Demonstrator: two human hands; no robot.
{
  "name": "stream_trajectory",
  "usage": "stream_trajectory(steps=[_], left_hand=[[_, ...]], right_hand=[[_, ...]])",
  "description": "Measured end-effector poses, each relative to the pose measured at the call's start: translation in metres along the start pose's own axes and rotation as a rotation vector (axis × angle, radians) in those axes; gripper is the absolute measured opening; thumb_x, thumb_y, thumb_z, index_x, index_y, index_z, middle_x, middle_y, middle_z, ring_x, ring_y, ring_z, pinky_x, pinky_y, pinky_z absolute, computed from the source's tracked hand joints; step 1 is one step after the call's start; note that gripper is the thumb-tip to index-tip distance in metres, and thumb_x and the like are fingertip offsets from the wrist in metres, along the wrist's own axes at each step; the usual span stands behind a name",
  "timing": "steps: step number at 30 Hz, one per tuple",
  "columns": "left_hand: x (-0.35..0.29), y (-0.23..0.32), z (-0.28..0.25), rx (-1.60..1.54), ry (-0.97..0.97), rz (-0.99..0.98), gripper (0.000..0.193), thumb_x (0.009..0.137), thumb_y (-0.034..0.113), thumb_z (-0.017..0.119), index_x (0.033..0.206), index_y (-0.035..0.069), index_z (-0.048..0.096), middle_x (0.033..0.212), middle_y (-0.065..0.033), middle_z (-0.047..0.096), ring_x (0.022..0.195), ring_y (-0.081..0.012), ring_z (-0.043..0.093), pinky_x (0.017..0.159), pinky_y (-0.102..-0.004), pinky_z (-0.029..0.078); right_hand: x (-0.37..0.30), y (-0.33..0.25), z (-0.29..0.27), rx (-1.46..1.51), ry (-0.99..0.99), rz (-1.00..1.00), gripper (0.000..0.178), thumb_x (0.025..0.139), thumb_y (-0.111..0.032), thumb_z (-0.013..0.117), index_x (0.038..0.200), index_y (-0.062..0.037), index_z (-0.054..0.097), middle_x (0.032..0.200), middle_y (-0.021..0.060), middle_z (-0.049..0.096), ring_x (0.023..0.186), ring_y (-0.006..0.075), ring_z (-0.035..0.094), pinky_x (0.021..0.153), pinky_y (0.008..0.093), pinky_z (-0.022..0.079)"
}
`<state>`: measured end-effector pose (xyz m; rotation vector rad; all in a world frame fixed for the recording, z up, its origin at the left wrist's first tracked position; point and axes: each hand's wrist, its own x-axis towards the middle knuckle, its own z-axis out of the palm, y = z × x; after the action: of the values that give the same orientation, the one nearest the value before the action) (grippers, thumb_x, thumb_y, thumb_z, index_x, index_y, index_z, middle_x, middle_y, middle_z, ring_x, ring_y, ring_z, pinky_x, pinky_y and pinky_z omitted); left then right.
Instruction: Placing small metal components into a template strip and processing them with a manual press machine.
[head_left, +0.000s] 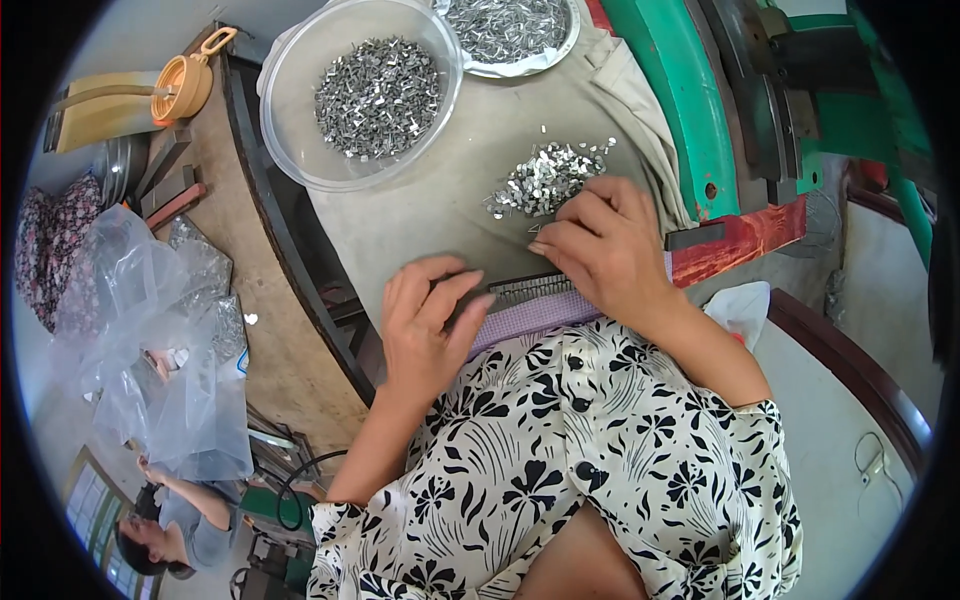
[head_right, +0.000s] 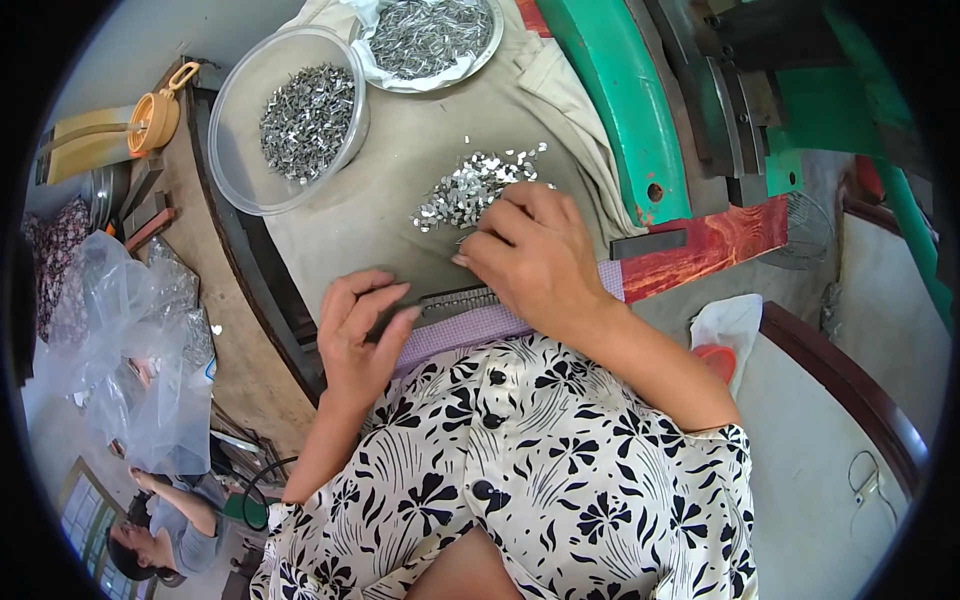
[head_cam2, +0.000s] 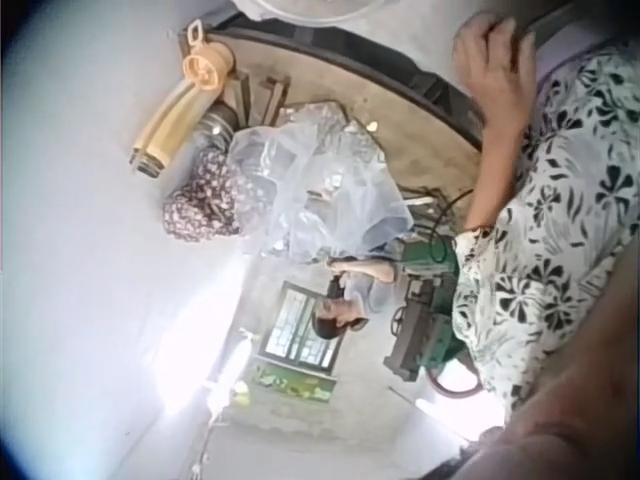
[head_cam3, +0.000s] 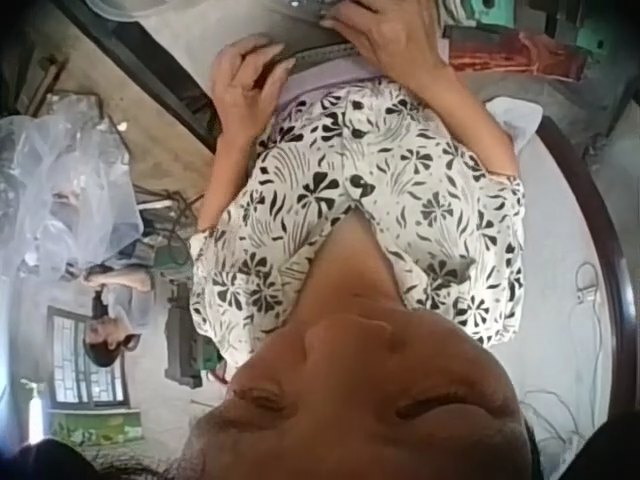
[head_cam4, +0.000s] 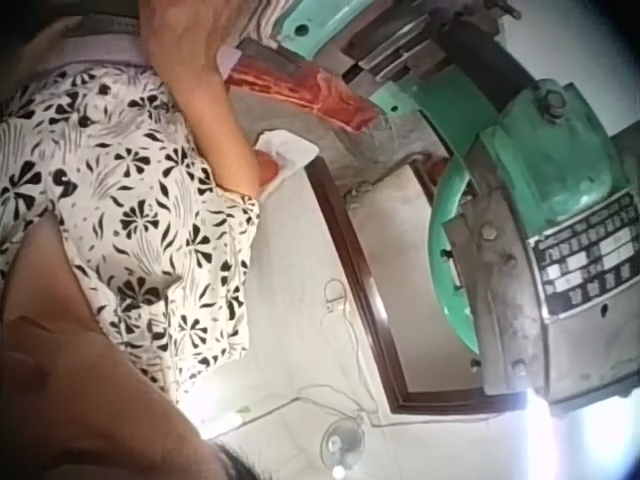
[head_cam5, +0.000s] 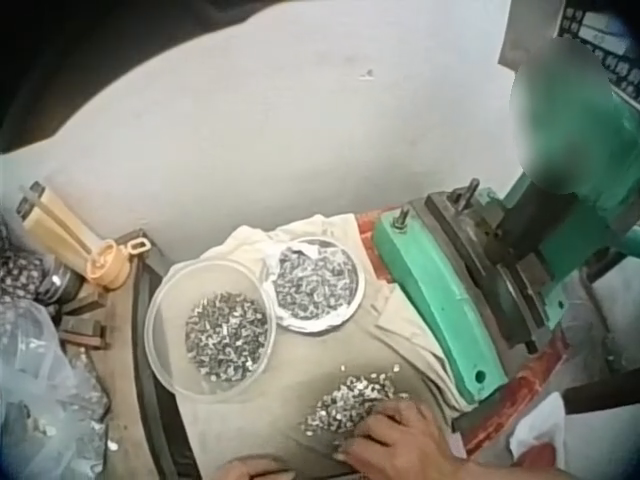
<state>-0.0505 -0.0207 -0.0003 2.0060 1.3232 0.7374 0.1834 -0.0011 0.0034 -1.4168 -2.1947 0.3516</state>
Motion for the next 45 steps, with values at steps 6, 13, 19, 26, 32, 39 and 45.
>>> stream_trajectory(steps=[6, 13, 19, 26, 32, 39, 45], left_hand=[[-0.018, 0.0, 0.008, 0.006, -0.01, -0.03, 0.033, 0.069, 0.012, 0.085, 0.099, 0.006, 0.073, 0.119, -0.0107, 0.065, 0.115, -0.031, 0.061, 0.095, -0.0404, 0.042], [-0.017, 0.0, 0.013, -0.015, 0.02, -0.061, 0.026, 0.07, 0.014, 0.084, 0.092, 0.008, 0.072, 0.119, -0.0077, 0.063, 0.117, -0.0287, 0.058, 0.094, -0.0401, 0.039], [-0.016, -0.001, 0.014, -0.024, 0.03, -0.064, 0.024, 0.07, 0.014, 0.084, 0.089, 0.008, 0.071, 0.118, -0.0069, 0.063, 0.115, -0.0279, 0.057, 0.092, -0.0398, 0.038], [-0.015, -0.001, 0.013, -0.016, 0.018, -0.088, 0.021, 0.071, 0.015, 0.083, 0.086, 0.008, 0.07, 0.117, -0.0067, 0.064, 0.114, -0.0275, 0.057, 0.092, -0.0402, 0.038], [-0.015, 0.0, 0.013, -0.008, 0.011, -0.091, 0.021, 0.07, 0.014, 0.083, 0.085, 0.007, 0.07, 0.118, -0.007, 0.064, 0.113, -0.0273, 0.057, 0.092, -0.04, 0.038], [-0.014, 0.002, 0.012, -0.002, 0.01, -0.106, 0.02, 0.071, 0.014, 0.083, 0.086, 0.007, 0.072, 0.118, -0.0071, 0.063, 0.113, -0.0272, 0.056, 0.092, -0.0398, 0.038], [-0.014, 0.003, 0.012, -0.018, 0.003, -0.119, 0.021, 0.071, 0.013, 0.083, 0.087, 0.007, 0.073, 0.118, -0.0078, 0.064, 0.112, -0.0279, 0.057, 0.094, -0.0395, 0.039]], right_hand=[[-0.003, -0.008, 0.005, 0.094, -0.03, 0.139, 0.013, 0.069, -0.019, 0.083, 0.08, -0.0138, 0.077, 0.096, -0.0031, 0.063, 0.106, 0.0258, 0.049, 0.091, 0.0443, 0.032], [0.004, -0.025, 0.006, 0.326, -0.169, 0.275, 0.011, 0.075, -0.02, 0.081, 0.08, -0.0118, 0.078, 0.098, -0.004, 0.062, 0.114, 0.0264, 0.044, 0.101, 0.0454, 0.026], [0.002, -0.034, 0.015, 0.273, -0.191, 0.255, 0.012, 0.075, -0.021, 0.082, 0.081, -0.0115, 0.078, 0.103, -0.0024, 0.061, 0.116, 0.0279, 0.042, 0.101, 0.047, 0.024], [0.0, -0.037, 0.018, 0.222, -0.164, 0.255, 0.014, 0.073, -0.023, 0.083, 0.081, -0.0129, 0.078, 0.105, -0.0007, 0.061, 0.116, 0.0296, 0.042, 0.1, 0.0469, 0.023], [-0.001, -0.036, 0.017, 0.221, -0.177, 0.274, 0.013, 0.073, -0.025, 0.081, 0.079, -0.0143, 0.078, 0.107, -0.0007, 0.059, 0.118, 0.0331, 0.04, 0.1, 0.0509, 0.022], [0.002, -0.035, 0.011, 0.239, -0.22, 0.28, 0.013, 0.072, -0.022, 0.083, 0.083, -0.0157, 0.08, 0.108, -0.0008, 0.06, 0.12, 0.03, 0.041, 0.101, 0.0463, 0.022], [0.001, -0.035, 0.009, 0.209, -0.227, 0.275, 0.013, 0.073, -0.023, 0.082, 0.084, -0.016, 0.08, 0.109, -0.0014, 0.061, 0.119, 0.0288, 0.042, 0.101, 0.0462, 0.023]])
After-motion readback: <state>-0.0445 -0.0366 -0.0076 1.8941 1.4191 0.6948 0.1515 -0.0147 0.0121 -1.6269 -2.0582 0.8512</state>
